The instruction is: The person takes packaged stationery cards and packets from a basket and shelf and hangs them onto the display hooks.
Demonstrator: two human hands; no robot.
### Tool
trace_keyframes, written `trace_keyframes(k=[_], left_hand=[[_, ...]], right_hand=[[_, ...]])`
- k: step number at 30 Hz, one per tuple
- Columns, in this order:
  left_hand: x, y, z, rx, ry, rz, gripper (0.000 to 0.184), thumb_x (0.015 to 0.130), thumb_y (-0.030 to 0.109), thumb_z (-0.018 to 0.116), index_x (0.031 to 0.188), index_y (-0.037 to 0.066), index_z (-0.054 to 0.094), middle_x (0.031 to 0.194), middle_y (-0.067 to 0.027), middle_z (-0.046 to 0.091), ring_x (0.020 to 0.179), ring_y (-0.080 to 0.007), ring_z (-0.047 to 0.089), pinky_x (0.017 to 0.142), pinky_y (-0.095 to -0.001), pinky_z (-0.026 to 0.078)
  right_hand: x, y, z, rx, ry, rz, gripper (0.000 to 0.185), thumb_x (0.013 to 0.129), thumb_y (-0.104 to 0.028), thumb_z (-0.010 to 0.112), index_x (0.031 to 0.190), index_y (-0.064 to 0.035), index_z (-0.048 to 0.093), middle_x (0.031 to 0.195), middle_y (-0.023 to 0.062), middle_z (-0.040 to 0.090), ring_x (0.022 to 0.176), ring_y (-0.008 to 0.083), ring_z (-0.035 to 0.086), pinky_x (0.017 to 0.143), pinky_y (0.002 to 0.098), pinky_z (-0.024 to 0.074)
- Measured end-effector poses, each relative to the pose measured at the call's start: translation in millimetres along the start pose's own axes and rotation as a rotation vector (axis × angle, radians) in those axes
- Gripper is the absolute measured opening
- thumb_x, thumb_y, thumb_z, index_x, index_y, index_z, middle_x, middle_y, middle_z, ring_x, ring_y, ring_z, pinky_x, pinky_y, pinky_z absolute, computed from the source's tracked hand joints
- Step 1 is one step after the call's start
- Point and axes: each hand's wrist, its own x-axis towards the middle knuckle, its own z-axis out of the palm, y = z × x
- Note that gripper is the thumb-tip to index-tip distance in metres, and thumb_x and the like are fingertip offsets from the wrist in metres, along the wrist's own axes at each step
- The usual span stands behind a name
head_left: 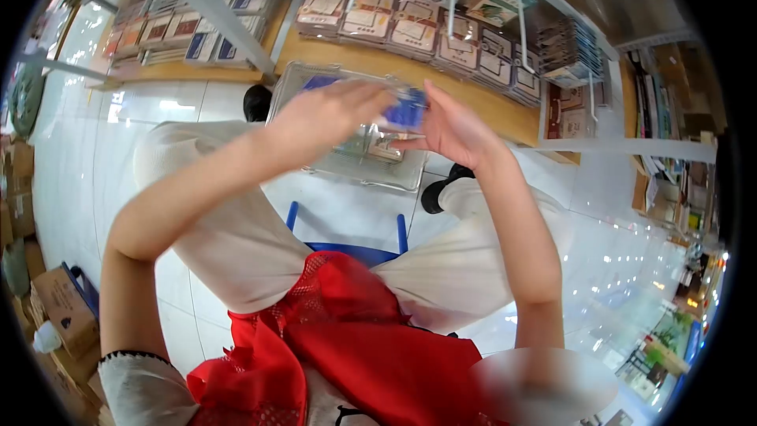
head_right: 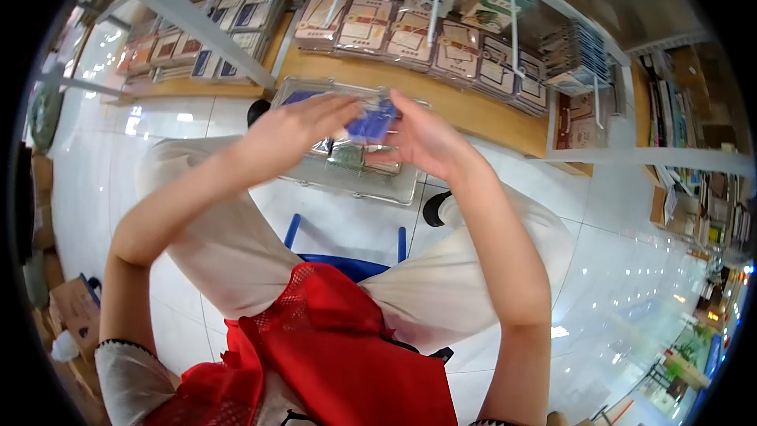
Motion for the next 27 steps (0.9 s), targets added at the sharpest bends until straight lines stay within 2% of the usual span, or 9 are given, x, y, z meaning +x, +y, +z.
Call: trace_keyframes(k=[3, 8, 14, 15, 18, 21, 24, 25, 27], left_hand=[[16, 17, 0, 0.244, 0.204, 0.203, 0.039, 0.075, 0.009, 0.052, 0.114, 0.012, 0.051, 0.125, -0.0062, 0.047, 0.113, -0.0231, 0.047, 0.092, -0.0384, 0.040], [41, 4, -11, 0.264, 0.258, 0.353, 0.036, 0.074, 0.011, 0.054, 0.109, 0.012, 0.054, 0.125, -0.0023, 0.047, 0.115, -0.0206, 0.044, 0.094, -0.0371, 0.039], [51, -12, -30, 0.283, 0.400, 0.348, 0.023, 0.070, 0.013, 0.058, 0.093, 0.017, 0.059, 0.111, 0.0016, 0.056, 0.107, -0.0177, 0.051, 0.091, -0.0365, 0.038], [49, -15, -35, 0.274, 0.439, 0.333, 0.020, 0.069, 0.013, 0.059, 0.089, 0.017, 0.060, 0.107, 0.0024, 0.058, 0.104, -0.0169, 0.052, 0.090, -0.0359, 0.038], [47, -25, -48, 0.281, 0.618, 0.275, 0.011, 0.065, 0.013, 0.062, 0.076, 0.017, 0.061, 0.095, 0.0046, 0.062, 0.096, -0.0151, 0.055, 0.085, -0.0344, 0.040], [46, -27, -49, 0.311, 0.789, 0.173, 0.007, 0.062, 0.014, 0.064, 0.063, 0.020, 0.059, 0.089, 0.0059, 0.062, 0.090, -0.0154, 0.055, 0.089, -0.0357, 0.034], [45, -26, -46, 0.317, 0.850, 0.103, 0.011, 0.059, 0.018, 0.065, 0.055, 0.023, 0.055, 0.095, 0.0049, 0.061, 0.097, -0.0181, 0.051, 0.094, -0.0372, 0.026], [45, -24, -45, 0.307, 0.858, 0.094, 0.011, 0.059, 0.019, 0.064, 0.054, 0.024, 0.055, 0.098, 0.0045, 0.061, 0.099, -0.0188, 0.050, 0.094, -0.0372, 0.025], [44, -25, -37, 0.286, 0.862, 0.127, 0.012, 0.058, 0.024, 0.064, 0.053, 0.026, 0.054, 0.106, 0.0032, 0.059, 0.104, -0.0210, 0.045, 0.096, -0.0374, 0.023]], right_hand=[[-17, -12, 14, 0.032, 0.061, -0.323, 0.027, 0.089, -0.012, 0.045, 0.112, 0.0014, 0.046, 0.105, 0.0117, 0.056, 0.095, 0.0188, 0.057, 0.082, 0.0323, 0.0475], [-31, -38, 2, 0.019, 0.111, -0.532, 0.026, 0.086, -0.004, 0.048, 0.111, 0.0009, 0.046, 0.105, 0.0105, 0.056, 0.093, 0.0168, 0.057, 0.081, 0.0298, 0.0460], [-38, -62, -7, 0.068, 0.295, -0.785, 0.027, 0.084, 0.002, 0.047, 0.110, 0.0023, 0.046, 0.104, 0.0123, 0.057, 0.091, 0.0168, 0.057, 0.080, 0.0296, 0.0463], [-41, -68, -6, 0.131, 0.322, -0.813, 0.027, 0.078, 0.006, 0.046, 0.105, 0.0020, 0.048, 0.099, 0.0102, 0.057, 0.085, 0.0176, 0.058, 0.078, 0.0310, 0.0466], [-48, -83, -36, 0.198, 0.408, -1.024, 0.030, 0.078, -0.001, 0.043, 0.107, 0.0011, 0.048, 0.104, 0.0102, 0.055, 0.090, 0.0221, 0.057, 0.082, 0.0355, 0.0468], [-67, -89, -35, 0.370, 0.453, -1.131, 0.024, 0.067, 0.002, 0.042, 0.090, 0.0006, 0.049, 0.076, 0.0060, 0.054, 0.067, 0.0197, 0.053, 0.068, 0.0323, 0.0450], [-64, -84, -50, 0.172, 0.042, -1.073, 0.022, 0.071, -0.001, 0.040, 0.091, 0.0004, 0.050, 0.060, 0.0059, 0.048, 0.058, 0.0177, 0.048, 0.058, 0.0321, 0.0412], [-57, -81, -46, 0.136, 0.018, -1.059, 0.020, 0.077, -0.007, 0.039, 0.093, 0.0001, 0.050, 0.050, 0.0045, 0.040, 0.048, 0.0138, 0.041, 0.049, 0.0286, 0.0358], [-42, -72, -39, 0.049, -0.065, -0.922, 0.023, 0.083, -0.015, 0.041, 0.098, 0.0004, 0.050, 0.050, 0.0016, 0.039, 0.045, 0.0112, 0.038, 0.046, 0.0255, 0.0333]])
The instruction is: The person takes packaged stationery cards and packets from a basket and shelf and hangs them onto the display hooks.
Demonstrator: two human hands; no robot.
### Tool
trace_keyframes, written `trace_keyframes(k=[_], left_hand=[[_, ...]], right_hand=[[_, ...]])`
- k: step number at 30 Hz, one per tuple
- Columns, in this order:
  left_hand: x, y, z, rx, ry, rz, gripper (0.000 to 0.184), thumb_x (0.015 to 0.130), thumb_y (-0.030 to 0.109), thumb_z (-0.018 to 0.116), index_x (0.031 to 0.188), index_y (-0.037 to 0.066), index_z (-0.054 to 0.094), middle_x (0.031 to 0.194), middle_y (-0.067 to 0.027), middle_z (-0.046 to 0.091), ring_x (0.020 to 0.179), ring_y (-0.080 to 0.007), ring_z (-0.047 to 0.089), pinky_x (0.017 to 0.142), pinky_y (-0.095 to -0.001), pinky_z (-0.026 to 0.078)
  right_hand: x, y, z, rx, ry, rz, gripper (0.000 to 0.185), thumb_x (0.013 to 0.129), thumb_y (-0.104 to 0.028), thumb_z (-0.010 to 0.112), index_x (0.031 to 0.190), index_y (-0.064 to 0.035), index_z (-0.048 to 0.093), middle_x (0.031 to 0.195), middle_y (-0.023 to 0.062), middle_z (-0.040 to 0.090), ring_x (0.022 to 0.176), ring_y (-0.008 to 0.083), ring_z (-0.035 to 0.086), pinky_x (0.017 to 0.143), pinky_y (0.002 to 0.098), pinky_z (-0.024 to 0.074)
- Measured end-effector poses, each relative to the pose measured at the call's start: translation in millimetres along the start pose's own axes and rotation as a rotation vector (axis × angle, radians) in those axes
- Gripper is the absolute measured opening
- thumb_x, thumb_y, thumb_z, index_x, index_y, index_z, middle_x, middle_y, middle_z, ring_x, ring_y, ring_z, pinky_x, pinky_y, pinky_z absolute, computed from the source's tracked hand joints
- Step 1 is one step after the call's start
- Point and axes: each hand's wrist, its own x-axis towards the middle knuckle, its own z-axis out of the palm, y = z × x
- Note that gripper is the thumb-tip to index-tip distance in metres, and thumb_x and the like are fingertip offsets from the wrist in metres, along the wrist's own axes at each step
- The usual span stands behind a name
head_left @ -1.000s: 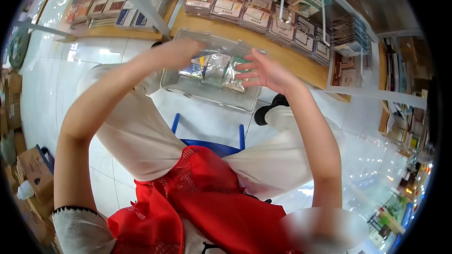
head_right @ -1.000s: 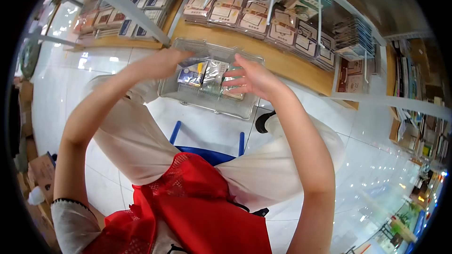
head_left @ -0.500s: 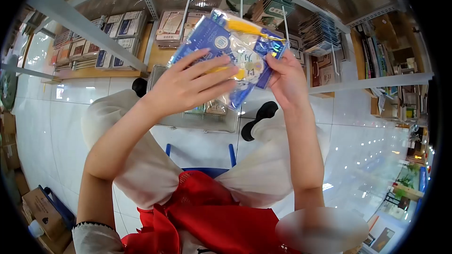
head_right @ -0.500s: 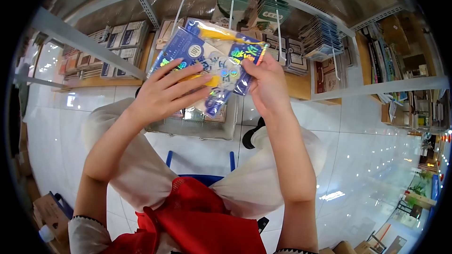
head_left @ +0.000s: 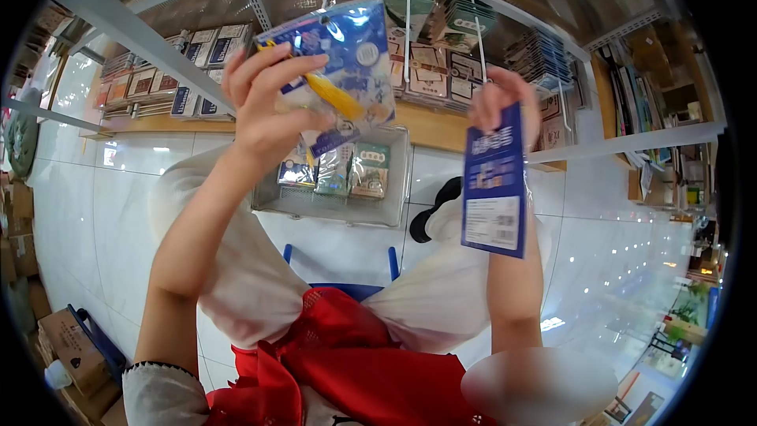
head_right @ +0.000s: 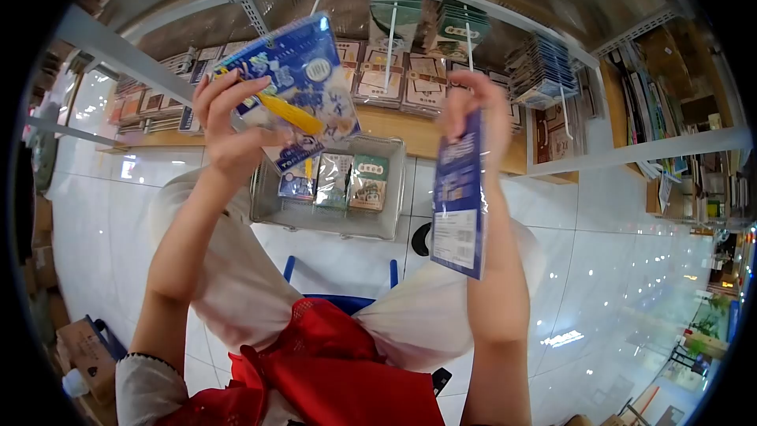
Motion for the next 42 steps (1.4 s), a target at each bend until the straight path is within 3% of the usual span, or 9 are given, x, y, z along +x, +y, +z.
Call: trace_keyframes(k=[3, 7, 11, 15, 20, 26, 30, 39, 42], left_hand=[[-11, 13, 7, -0.156, -0.003, 0.054, 0.011, 0.058, 0.025, 0.065, 0.056, 0.026, 0.054, 0.108, 0.0026, 0.059, 0.103, -0.0217, 0.046, 0.095, -0.0381, 0.025], [-31, 15, 4, -0.180, -0.196, 0.258, 0.012, 0.060, 0.022, 0.066, 0.066, 0.026, 0.057, 0.109, 0.0010, 0.058, 0.106, -0.0221, 0.045, 0.092, -0.0362, 0.032], [-25, 10, 0, -0.338, 0.085, -0.446, 0.032, 0.066, 0.003, 0.061, 0.097, 0.010, 0.056, 0.112, -0.0087, 0.052, 0.109, -0.0258, 0.044, 0.091, -0.0362, 0.036], [-45, -10, 10, -0.971, -0.164, -1.113, 0.029, 0.080, 0.005, 0.056, 0.108, 0.002, 0.052, 0.108, -0.0082, 0.053, 0.096, -0.0150, 0.051, 0.081, -0.0273, 0.042], [-47, -30, 21, -0.652, -0.327, -1.183, 0.023, 0.082, 0.010, 0.058, 0.103, 0.002, 0.056, 0.081, -0.0036, 0.059, 0.070, -0.0079, 0.053, 0.064, -0.0205, 0.044], [-65, -50, 51, -0.748, -0.119, -1.315, 0.019, 0.083, 0.006, 0.056, 0.102, 0.000, 0.055, 0.090, -0.0035, 0.060, 0.077, -0.0068, 0.054, 0.069, -0.0200, 0.044], [-83, -57, 69, -0.510, -0.079, -1.105, 0.017, 0.081, 0.004, 0.057, 0.097, 0.002, 0.056, 0.079, -0.0060, 0.058, 0.068, -0.0104, 0.052, 0.060, -0.0231, 0.042], [-76, -77, 126, -0.560, 0.151, -1.123, 0.015, 0.085, 0.003, 0.052, 0.099, 0.001, 0.054, 0.091, -0.0040, 0.056, 0.083, -0.0084, 0.051, 0.074, -0.0201, 0.039], [-68, -122, 164, -0.495, 0.206, -0.973, 0.013, 0.080, 0.003, 0.056, 0.094, 0.001, 0.057, 0.083, -0.0066, 0.059, 0.073, -0.0122, 0.054, 0.068, -0.0230, 0.042]], right_hand=[[-4, 24, 41, -0.313, 0.114, 0.093, 0.029, 0.086, -0.024, 0.050, 0.099, 0.0017, 0.054, 0.054, -0.0029, 0.046, 0.047, 0.0057, 0.041, 0.045, 0.0194, 0.0332], [-7, 46, 55, -0.621, -0.050, 0.126, 0.018, 0.081, -0.015, 0.060, 0.086, 0.0021, 0.062, 0.062, -0.0031, 0.055, 0.054, 0.0039, 0.046, 0.050, 0.0189, 0.0366], [-2, 77, 43, -0.731, -0.042, 0.166, 0.017, 0.079, -0.013, 0.062, 0.077, 0.0031, 0.063, 0.062, -0.0020, 0.056, 0.056, 0.0035, 0.043, 0.051, 0.0197, 0.0352], [8, 108, 46, -0.750, -0.013, 0.164, 0.017, 0.079, -0.015, 0.061, 0.077, 0.0024, 0.063, 0.058, -0.0013, 0.054, 0.054, 0.0039, 0.042, 0.049, 0.0204, 0.0346], [31, 134, 54, -0.698, 0.047, 0.074, 0.018, 0.079, -0.015, 0.061, 0.074, 0.0028, 0.062, 0.057, -0.0007, 0.054, 0.053, 0.0046, 0.043, 0.049, 0.0218, 0.0349], [54, 170, 48, -0.860, 0.155, 0.025, 0.022, 0.078, -0.016, 0.062, 0.068, 0.0041, 0.058, 0.051, 0.0044, 0.050, 0.047, 0.0083, 0.041, 0.047, 0.0261, 0.0345], [55, 189, 43, -0.927, 0.225, -0.067, 0.028, 0.078, -0.016, 0.062, 0.062, 0.0035, 0.049, 0.048, 0.0067, 0.039, 0.047, 0.0105, 0.034, 0.046, 0.0289, 0.0306], [106, 194, 25, -0.894, 0.293, -0.092, 0.019, 0.078, -0.016, 0.061, 0.073, 0.0027, 0.060, 0.052, 0.0054, 0.049, 0.048, 0.0100, 0.040, 0.047, 0.0262, 0.0334], [154, 195, 12, -0.922, 0.287, -0.138, 0.019, 0.078, -0.014, 0.060, 0.073, 0.0034, 0.060, 0.051, 0.0043, 0.048, 0.050, 0.0072, 0.039, 0.046, 0.0254, 0.0324]])
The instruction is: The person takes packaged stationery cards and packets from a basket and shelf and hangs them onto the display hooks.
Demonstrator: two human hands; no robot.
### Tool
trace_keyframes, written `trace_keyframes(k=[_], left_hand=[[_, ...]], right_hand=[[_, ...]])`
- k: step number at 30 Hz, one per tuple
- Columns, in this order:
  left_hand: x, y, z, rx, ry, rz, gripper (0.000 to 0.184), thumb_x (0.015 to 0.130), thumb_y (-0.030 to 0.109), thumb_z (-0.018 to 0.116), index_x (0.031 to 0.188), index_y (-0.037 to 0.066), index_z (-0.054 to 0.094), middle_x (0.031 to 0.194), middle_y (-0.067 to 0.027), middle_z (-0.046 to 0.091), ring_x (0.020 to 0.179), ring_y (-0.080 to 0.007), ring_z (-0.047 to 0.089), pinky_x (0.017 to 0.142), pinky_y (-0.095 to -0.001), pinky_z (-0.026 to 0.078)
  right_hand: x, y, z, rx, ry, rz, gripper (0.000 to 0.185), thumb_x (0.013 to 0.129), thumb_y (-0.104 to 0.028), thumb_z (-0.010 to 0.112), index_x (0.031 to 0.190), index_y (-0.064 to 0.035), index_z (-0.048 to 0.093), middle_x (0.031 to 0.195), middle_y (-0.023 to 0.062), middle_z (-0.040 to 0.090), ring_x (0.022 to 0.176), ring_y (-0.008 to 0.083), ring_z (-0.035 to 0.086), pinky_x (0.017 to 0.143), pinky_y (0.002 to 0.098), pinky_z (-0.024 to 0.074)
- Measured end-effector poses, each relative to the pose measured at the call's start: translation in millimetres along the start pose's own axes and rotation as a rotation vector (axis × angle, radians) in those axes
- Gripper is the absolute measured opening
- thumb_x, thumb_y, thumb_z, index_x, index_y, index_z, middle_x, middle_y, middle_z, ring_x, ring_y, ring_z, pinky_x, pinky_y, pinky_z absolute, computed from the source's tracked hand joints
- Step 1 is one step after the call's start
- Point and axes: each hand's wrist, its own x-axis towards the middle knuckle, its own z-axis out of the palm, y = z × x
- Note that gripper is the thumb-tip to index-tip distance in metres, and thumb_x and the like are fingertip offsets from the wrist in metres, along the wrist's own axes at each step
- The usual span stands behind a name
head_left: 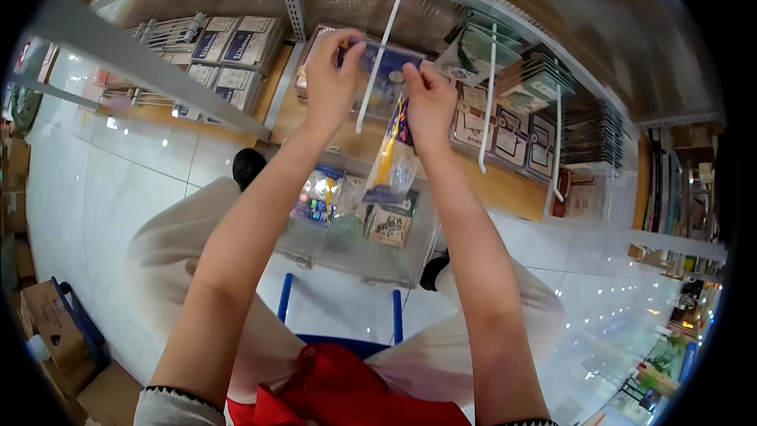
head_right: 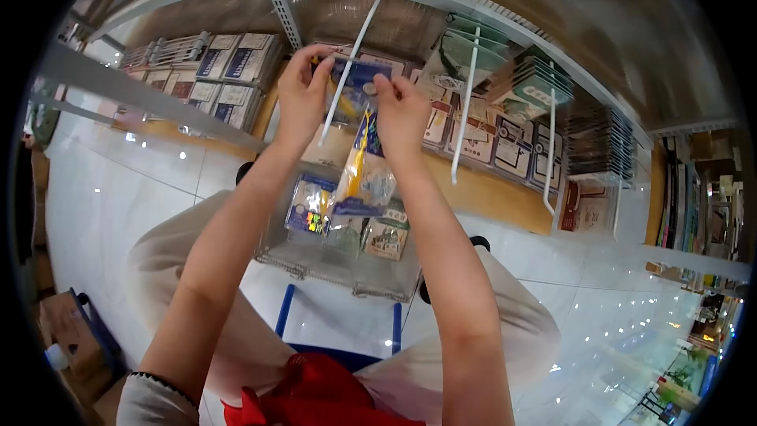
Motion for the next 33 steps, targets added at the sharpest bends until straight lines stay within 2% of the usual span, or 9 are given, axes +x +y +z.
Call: trace_keyframes(k=[8, 13, 15, 16, 19, 23, 25, 28, 33], left_hand=[[100, -42, 55, 0.013, -0.022, 0.239, 0.013, 0.081, 0.007, 0.058, 0.092, -0.001, 0.059, 0.075, -0.0045, 0.059, 0.070, -0.0078, 0.052, 0.066, -0.0198, 0.041], [112, -23, 51, 0.153, -0.026, 0.114, 0.033, 0.085, 0.018, 0.052, 0.111, -0.001, 0.047, 0.104, -0.0161, 0.052, 0.082, -0.0204, 0.055, 0.073, -0.0295, 0.045], [89, -39, 48, 0.184, 0.089, 0.223, 0.031, 0.082, 0.013, 0.058, 0.110, 0.001, 0.051, 0.097, -0.0074, 0.057, 0.089, -0.0118, 0.053, 0.079, -0.0238, 0.042], [81, -42, 38, 0.182, 0.073, 0.188, 0.035, 0.085, 0.017, 0.055, 0.116, 0.003, 0.046, 0.107, -0.0082, 0.053, 0.099, -0.0145, 0.050, 0.085, -0.0274, 0.041], [46, -32, 1, 0.066, -0.082, 0.031, 0.022, 0.084, 0.018, 0.053, 0.098, 0.001, 0.056, 0.087, -0.0102, 0.061, 0.080, -0.0189, 0.057, 0.073, -0.0289, 0.044], [-26, 56, -63, 0.046, -0.945, -0.792, 0.027, 0.086, 0.020, 0.051, 0.109, 0.006, 0.053, 0.092, -0.0068, 0.059, 0.084, -0.0147, 0.055, 0.074, -0.0285, 0.044], [-61, 86, -81, 0.066, -1.023, -0.557, 0.025, 0.083, 0.013, 0.054, 0.107, 0.004, 0.053, 0.088, -0.0061, 0.060, 0.080, -0.0126, 0.055, 0.072, -0.0280, 0.045], [-78, 103, -108, 0.105, -1.148, -0.581, 0.029, 0.085, 0.011, 0.053, 0.111, 0.001, 0.048, 0.095, -0.0051, 0.058, 0.087, -0.0114, 0.055, 0.076, -0.0270, 0.046], [-105, 134, -140, -0.200, -0.803, -0.943, 0.024, 0.085, 0.011, 0.054, 0.107, 0.003, 0.050, 0.097, -0.0043, 0.059, 0.088, -0.0106, 0.057, 0.078, -0.0287, 0.047]], right_hand=[[106, 24, 39, 0.232, 0.217, 0.021, 0.020, 0.080, -0.014, 0.060, 0.080, 0.0062, 0.062, 0.063, 0.0016, 0.056, 0.056, 0.0062, 0.044, 0.051, 0.0227, 0.0358], [97, 21, 43, 0.204, 0.348, -0.019, 0.027, 0.083, -0.018, 0.053, 0.077, 0.0059, 0.062, 0.057, 0.0085, 0.057, 0.052, 0.0152, 0.051, 0.053, 0.0271, 0.0391], [73, 17, 34, 0.054, 0.298, 0.057, 0.026, 0.084, -0.018, 0.049, 0.079, 0.0039, 0.062, 0.058, 0.0120, 0.057, 0.054, 0.0186, 0.053, 0.053, 0.0303, 0.0402], [61, 28, 33, 0.005, 0.280, 0.020, 0.025, 0.084, -0.018, 0.049, 0.079, 0.0031, 0.061, 0.059, 0.0131, 0.057, 0.054, 0.0197, 0.054, 0.053, 0.0315, 0.0404], [20, 35, 23, -0.102, 0.232, -0.031, 0.023, 0.083, -0.018, 0.048, 0.078, 0.0009, 0.061, 0.063, 0.0152, 0.058, 0.055, 0.0239, 0.055, 0.053, 0.0349, 0.0404], [-32, 3, 12, -0.193, 0.148, 0.100, 0.022, 0.083, -0.018, 0.048, 0.076, -0.0015, 0.061, 0.065, 0.0146, 0.059, 0.056, 0.0289, 0.055, 0.054, 0.0367, 0.0406], [-52, -10, 12, -0.078, 0.059, 0.074, 0.026, 0.086, -0.020, 0.045, 0.077, -0.0004, 0.061, 0.061, 0.0133, 0.058, 0.055, 0.0214, 0.056, 0.053, 0.0334, 0.0410], [-82, -53, -4, 0.146, -0.201, 0.163, 0.033, 0.090, -0.025, 0.042, 0.082, 0.0016, 0.060, 0.062, 0.0089, 0.058, 0.056, 0.0110, 0.054, 0.052, 0.0264, 0.0423], [-109, -104, -62, 0.270, -0.392, 0.313, 0.023, 0.088, -0.018, 0.048, 0.094, 0.0016, 0.057, 0.079, 0.0051, 0.062, 0.065, 0.0103, 0.056, 0.062, 0.0233, 0.0460]])
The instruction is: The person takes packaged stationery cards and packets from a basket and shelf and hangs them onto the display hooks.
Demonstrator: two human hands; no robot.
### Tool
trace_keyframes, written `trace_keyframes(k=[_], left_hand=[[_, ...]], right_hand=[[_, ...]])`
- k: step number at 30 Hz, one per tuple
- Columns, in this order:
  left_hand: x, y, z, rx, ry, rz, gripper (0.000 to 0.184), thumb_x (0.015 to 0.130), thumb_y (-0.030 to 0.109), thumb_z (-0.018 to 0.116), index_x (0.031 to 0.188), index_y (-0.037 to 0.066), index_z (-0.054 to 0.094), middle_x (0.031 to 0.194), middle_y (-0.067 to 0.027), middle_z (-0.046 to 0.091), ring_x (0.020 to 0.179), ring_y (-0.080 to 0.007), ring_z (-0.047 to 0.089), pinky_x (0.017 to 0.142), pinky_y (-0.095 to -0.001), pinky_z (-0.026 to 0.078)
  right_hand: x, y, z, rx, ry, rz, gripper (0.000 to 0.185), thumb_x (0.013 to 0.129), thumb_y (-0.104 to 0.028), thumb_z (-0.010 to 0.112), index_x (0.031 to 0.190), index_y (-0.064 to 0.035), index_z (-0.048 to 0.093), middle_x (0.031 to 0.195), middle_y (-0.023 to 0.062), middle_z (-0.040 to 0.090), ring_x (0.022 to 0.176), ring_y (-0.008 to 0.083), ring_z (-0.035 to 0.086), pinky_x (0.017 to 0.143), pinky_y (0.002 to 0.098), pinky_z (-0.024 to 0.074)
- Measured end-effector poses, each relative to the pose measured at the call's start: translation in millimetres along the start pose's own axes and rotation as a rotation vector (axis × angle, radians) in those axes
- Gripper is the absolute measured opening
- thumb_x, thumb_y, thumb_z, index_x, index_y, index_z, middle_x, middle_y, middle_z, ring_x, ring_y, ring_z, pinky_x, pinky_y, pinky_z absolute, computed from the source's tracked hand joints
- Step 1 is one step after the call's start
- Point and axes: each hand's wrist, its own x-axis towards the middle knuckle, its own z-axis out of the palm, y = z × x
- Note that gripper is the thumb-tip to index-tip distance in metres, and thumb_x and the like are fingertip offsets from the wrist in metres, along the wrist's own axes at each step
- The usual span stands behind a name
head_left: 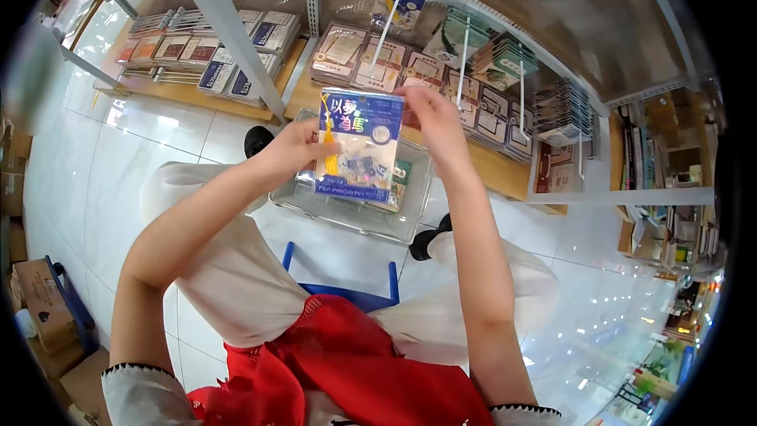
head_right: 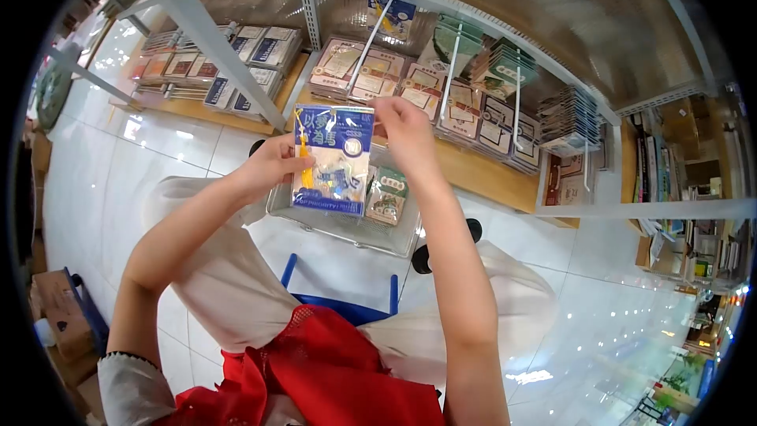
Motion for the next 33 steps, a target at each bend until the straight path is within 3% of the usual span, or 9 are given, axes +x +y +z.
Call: trace_keyframes(k=[2, 3, 7, 11, 16, 22, 25, 29, 33], left_hand=[[-6, 0, 3, -0.040, -0.011, 0.017, 0.025, 0.085, 0.011, 0.054, 0.109, 0.003, 0.049, 0.098, -0.0039, 0.059, 0.088, -0.0106, 0.057, 0.078, -0.0285, 0.047], [-2, -9, 0, -0.045, -0.037, -0.011, 0.030, 0.086, 0.012, 0.053, 0.114, 0.003, 0.047, 0.099, -0.0038, 0.058, 0.089, -0.0102, 0.056, 0.077, -0.0268, 0.047], [0, 5, 15, -0.107, 0.195, 0.222, 0.035, 0.086, 0.013, 0.052, 0.120, 0.006, 0.045, 0.094, -0.0004, 0.058, 0.085, -0.0075, 0.054, 0.072, -0.0232, 0.046], [31, 10, 1, -0.054, 0.330, 0.366, 0.034, 0.086, 0.011, 0.052, 0.119, 0.005, 0.046, 0.091, 0.0018, 0.058, 0.077, -0.0036, 0.052, 0.062, -0.0187, 0.041], [65, 16, -7, 0.053, 0.501, 0.421, 0.026, 0.083, 0.010, 0.055, 0.108, 0.002, 0.053, 0.084, -0.0019, 0.057, 0.075, -0.0080, 0.053, 0.064, -0.0213, 0.042], [118, -10, -16, 0.148, 0.702, 0.540, 0.020, 0.083, 0.008, 0.056, 0.101, 0.000, 0.056, 0.084, -0.0040, 0.058, 0.075, -0.0098, 0.054, 0.066, -0.0223, 0.043], [135, -1, -18, 0.140, 0.719, 0.542, 0.018, 0.083, 0.008, 0.056, 0.100, 0.000, 0.056, 0.085, -0.0043, 0.058, 0.077, -0.0094, 0.054, 0.070, -0.0222, 0.042], [178, 22, -29, 0.161, 0.754, 0.582, 0.016, 0.084, 0.007, 0.055, 0.097, -0.001, 0.057, 0.083, -0.0046, 0.059, 0.076, -0.0096, 0.054, 0.071, -0.0226, 0.043], [238, 45, -44, 0.128, 0.793, 0.799, 0.014, 0.080, 0.005, 0.057, 0.092, -0.001, 0.059, 0.078, -0.0094, 0.063, 0.071, -0.0136, 0.060, 0.064, -0.0248, 0.046]], right_hand=[[-22, -1, -2, -0.032, -0.081, 0.007, 0.018, 0.086, -0.014, 0.051, 0.094, 0.0008, 0.057, 0.078, 0.0047, 0.062, 0.067, 0.0098, 0.057, 0.063, 0.0231, 0.0470], [-30, -3, 1, -0.036, -0.045, 0.059, 0.012, 0.082, -0.005, 0.055, 0.091, 0.0031, 0.056, 0.073, 0.0062, 0.060, 0.058, 0.0079, 0.055, 0.050, 0.0209, 0.0466], [-34, 20, 3, -0.131, -0.006, -0.020, 0.013, 0.080, -0.004, 0.055, 0.091, 0.0036, 0.057, 0.071, 0.0055, 0.059, 0.050, 0.0074, 0.052, 0.042, 0.0206, 0.0436], [-16, 19, 9, -0.174, 0.219, -0.179, 0.013, 0.079, -0.004, 0.056, 0.090, 0.0045, 0.057, 0.070, 0.0072, 0.059, 0.056, 0.0099, 0.055, 0.049, 0.0232, 0.0442], [31, 49, 9, -0.297, 0.387, -0.285, 0.014, 0.079, -0.006, 0.058, 0.089, 0.0046, 0.057, 0.071, 0.0122, 0.061, 0.063, 0.0160, 0.058, 0.060, 0.0275, 0.0447], [60, 74, 11, -0.309, 0.423, -0.262, 0.014, 0.079, -0.008, 0.059, 0.086, 0.0037, 0.058, 0.071, 0.0132, 0.061, 0.060, 0.0184, 0.058, 0.058, 0.0290, 0.0449], [80, 70, 7, -0.469, 0.479, -0.456, 0.013, 0.081, -0.008, 0.057, 0.086, 0.0046, 0.057, 0.070, 0.0072, 0.060, 0.056, 0.0096, 0.053, 0.049, 0.0233, 0.0418], [128, 62, -5, -0.437, 0.494, -0.414, 0.013, 0.081, -0.007, 0.057, 0.087, 0.0044, 0.058, 0.069, 0.0075, 0.060, 0.058, 0.0102, 0.053, 0.054, 0.0244, 0.0422], [181, 54, -15, -0.408, 0.593, -0.504, 0.013, 0.079, -0.009, 0.058, 0.084, 0.0021, 0.058, 0.069, 0.0134, 0.061, 0.058, 0.0211, 0.057, 0.056, 0.0300, 0.0439]])
